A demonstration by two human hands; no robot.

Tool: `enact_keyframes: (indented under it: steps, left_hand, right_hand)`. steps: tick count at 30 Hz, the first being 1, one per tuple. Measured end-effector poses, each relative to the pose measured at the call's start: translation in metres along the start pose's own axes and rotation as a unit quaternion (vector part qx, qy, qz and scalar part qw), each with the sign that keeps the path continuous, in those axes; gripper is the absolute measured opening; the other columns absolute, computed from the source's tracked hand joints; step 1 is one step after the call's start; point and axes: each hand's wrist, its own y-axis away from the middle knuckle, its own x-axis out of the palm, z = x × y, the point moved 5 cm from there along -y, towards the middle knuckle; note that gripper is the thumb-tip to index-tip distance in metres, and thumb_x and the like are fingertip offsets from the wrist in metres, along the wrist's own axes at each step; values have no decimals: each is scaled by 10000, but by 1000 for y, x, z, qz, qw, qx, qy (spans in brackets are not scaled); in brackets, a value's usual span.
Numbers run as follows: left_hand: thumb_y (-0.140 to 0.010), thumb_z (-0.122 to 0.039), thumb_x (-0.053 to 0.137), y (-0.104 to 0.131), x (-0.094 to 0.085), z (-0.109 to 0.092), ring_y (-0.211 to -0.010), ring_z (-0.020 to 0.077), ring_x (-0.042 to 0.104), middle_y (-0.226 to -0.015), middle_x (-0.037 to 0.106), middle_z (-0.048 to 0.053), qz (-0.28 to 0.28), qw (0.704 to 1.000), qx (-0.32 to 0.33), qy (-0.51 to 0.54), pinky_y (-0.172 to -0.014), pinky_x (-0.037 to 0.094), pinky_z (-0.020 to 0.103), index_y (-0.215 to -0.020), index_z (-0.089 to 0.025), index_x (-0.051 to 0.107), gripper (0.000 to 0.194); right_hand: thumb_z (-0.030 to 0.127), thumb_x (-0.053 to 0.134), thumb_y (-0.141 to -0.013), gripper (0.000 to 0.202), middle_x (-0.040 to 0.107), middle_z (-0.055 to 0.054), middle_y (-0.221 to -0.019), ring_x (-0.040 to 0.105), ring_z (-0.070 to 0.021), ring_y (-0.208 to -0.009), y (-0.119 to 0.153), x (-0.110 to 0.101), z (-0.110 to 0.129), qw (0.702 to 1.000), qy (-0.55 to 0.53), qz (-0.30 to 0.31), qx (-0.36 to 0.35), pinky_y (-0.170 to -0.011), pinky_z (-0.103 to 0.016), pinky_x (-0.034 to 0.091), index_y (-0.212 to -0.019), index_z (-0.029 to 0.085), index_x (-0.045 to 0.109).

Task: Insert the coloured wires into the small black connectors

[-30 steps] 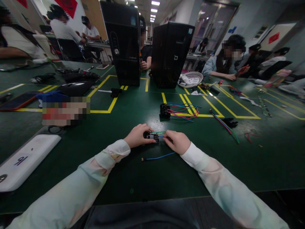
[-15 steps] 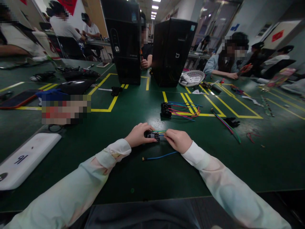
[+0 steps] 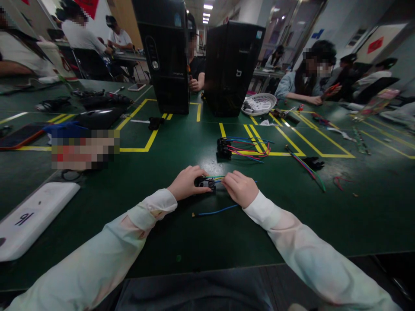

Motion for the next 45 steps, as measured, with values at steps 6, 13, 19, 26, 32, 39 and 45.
enact_keyframes:
  steps: [6,13,19,26,32,39,45]
  left_hand:
    - [-707,-528,616,0,-1,0,-877,217,482,-944,547,37,-6,1000,4,-4,-773,382,326,-973,-221,596,406]
    - [-712,-541,604,1,1,3,-876,217,479,-941,544,38,-11,1000,5,-6,-780,379,333,-985,-223,592,420]
    - [-713,-540,604,1,0,1,-876,220,474,-951,539,40,-7,1000,1,-6,-766,381,329,-986,-220,586,422]
    - [-713,-524,613,1,0,1,-875,217,478,-954,543,39,-14,1000,7,-4,-765,381,326,-966,-215,590,400]
    - [-708,-526,615,1,0,1,-880,216,484,-954,548,35,-12,1000,2,3,-765,381,326,-964,-217,589,402]
    - [-703,-536,613,0,1,2,-873,213,479,-950,542,36,-6,1000,-5,2,-767,377,325,-976,-221,590,418]
    - [-706,-538,609,0,0,1,-892,222,480,-962,545,38,-5,1000,-3,7,-765,377,328,-974,-227,591,411]
  right_hand:
    - [254,369,-908,228,612,-29,-768,522,-122,-679,0,5,-2,998,-38,49,11,-562,-245,269,-795,171,548]
    - [252,399,-893,183,625,-30,-783,532,-123,-677,2,6,-2,994,-51,84,46,-547,-248,253,-818,169,545]
    - [240,362,-918,258,597,-46,-729,484,-149,-709,-1,0,2,1000,7,11,20,-583,-262,284,-761,164,552]
    - [198,399,-896,170,604,-43,-771,505,-142,-730,-2,8,0,997,-28,70,14,-602,-247,302,-803,160,536]
    - [228,416,-886,155,619,-36,-758,523,-135,-686,0,7,0,994,-32,99,35,-571,-254,280,-816,161,537]
    - [223,371,-906,264,565,-50,-669,441,-158,-698,-1,0,3,1000,27,-8,-7,-598,-274,272,-716,162,545]
    - [215,372,-897,207,605,-62,-747,499,-157,-715,-3,2,3,997,12,74,16,-600,-275,280,-800,158,545]
